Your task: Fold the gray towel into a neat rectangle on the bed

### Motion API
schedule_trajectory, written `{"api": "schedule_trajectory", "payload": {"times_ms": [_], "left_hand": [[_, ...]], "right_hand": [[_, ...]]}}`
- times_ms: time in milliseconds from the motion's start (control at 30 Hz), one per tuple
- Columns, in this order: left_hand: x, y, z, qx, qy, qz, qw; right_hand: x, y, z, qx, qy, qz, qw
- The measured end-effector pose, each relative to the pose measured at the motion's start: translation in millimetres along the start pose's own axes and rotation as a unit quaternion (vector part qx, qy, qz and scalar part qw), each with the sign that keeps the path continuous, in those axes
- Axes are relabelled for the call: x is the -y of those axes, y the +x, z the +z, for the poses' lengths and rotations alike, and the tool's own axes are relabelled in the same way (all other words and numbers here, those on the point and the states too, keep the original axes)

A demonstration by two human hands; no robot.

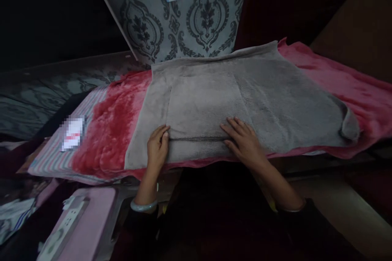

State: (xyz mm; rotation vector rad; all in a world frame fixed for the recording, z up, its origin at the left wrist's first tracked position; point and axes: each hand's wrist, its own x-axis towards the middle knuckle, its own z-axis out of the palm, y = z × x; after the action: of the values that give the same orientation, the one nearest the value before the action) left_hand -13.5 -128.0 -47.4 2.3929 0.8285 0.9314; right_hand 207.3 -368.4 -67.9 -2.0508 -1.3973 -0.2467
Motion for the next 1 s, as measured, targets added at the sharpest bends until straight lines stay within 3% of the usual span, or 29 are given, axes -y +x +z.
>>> {"api": "schedule_trajectory", "payload": {"times_ms": [200, 400, 633, 867, 1000], "left_hand": [[6.0, 27.7, -0.7, 0.017, -0.037, -0.109, 0.993], [2.8, 32.4, 9.3, 0.021, -0.013, -0.113, 0.993], [-1.9, 24.4, 11.3, 0.000, 0.023, -0.082, 0.996], [2.6, 25.2, 9.1, -0.003, 0.023, -0.051, 0.998], [-0.4, 24.8, 8.6, 0.011, 0.038, -0.070, 0.997]], "right_hand": [[-38.5, -3.3, -13.1, -0.135, 0.044, 0.114, 0.983], [-53.1, 11.6, -13.0, -0.085, 0.078, 0.219, 0.969], [-42.2, 15.0, -9.8, -0.074, 0.094, 0.210, 0.970], [-40.4, 14.2, -5.0, -0.129, 0.106, 0.162, 0.973], [-39.0, 14.5, -0.4, -0.140, 0.104, 0.155, 0.972]]}}
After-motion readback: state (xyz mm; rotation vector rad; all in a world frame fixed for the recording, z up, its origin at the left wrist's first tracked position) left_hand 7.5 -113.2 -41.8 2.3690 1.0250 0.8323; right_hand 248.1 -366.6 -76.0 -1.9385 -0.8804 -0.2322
